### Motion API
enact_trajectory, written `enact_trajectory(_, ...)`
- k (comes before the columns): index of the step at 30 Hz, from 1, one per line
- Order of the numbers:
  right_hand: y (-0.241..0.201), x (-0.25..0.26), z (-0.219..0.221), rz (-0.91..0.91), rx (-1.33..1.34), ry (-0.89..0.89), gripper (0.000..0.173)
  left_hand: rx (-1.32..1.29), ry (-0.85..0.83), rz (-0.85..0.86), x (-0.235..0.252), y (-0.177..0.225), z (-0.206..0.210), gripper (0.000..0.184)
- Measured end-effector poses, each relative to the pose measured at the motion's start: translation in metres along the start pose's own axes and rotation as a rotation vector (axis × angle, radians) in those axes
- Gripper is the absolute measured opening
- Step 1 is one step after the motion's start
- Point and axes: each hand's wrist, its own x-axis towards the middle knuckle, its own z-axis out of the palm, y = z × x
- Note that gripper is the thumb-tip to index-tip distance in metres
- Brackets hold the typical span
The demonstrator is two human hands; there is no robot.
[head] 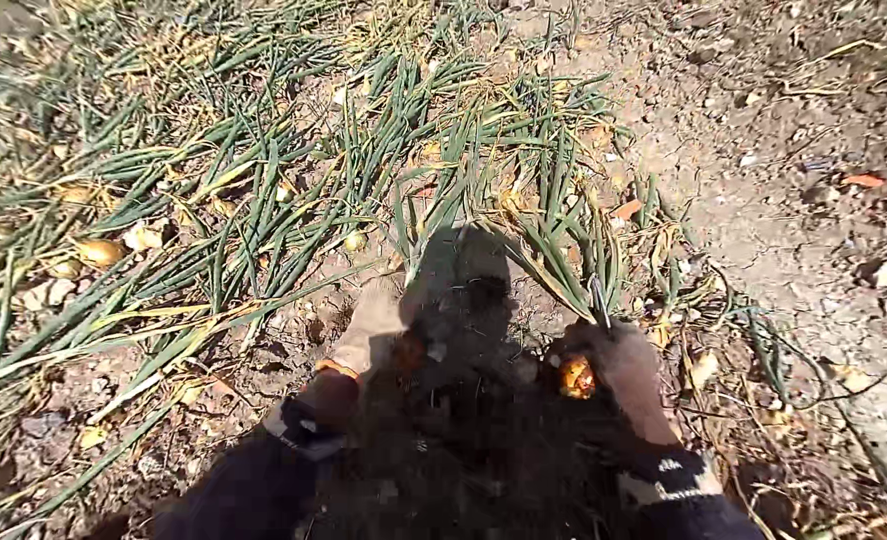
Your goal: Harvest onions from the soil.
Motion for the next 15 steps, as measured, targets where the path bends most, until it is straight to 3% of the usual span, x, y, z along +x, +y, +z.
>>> enact_trajectory(3, 0.001, 0.001, 0.005, 0.033, 0.012, 0.100, 0.034, 0.292, -0.102, -0.088, 0.056, 0.071, 0.001, 0.034)
enact_trajectory(4, 0.005, -0.002, 0.005, 0.044, 0.019, 0.145, 0.034, 0.388, -0.058, -0.066, 0.088, 0.080, 0.014, 0.038)
enact_trajectory(5, 0.011, -0.010, 0.005, 0.051, 0.036, 0.186, 0.034, 0.466, 0.176, 0.062, 0.127, 0.062, 0.045, 0.042)
enact_trajectory(7, 0.025, -0.035, 0.003, 0.037, 0.114, 0.252, 0.034, 0.474, 0.220, 0.054, 0.179, 0.050, 0.075, 0.048)
enact_trajectory(10, 0.056, -0.073, -0.004, 0.046, 0.248, 0.167, 0.033, 0.476, 0.233, -0.017, 0.187, 0.052, 0.089, 0.043)
enact_trajectory(15, 0.081, -0.119, -0.023, -0.068, 0.218, 0.055, 0.032, 0.490, 0.262, 0.070, 0.166, 0.047, 0.080, 0.036)
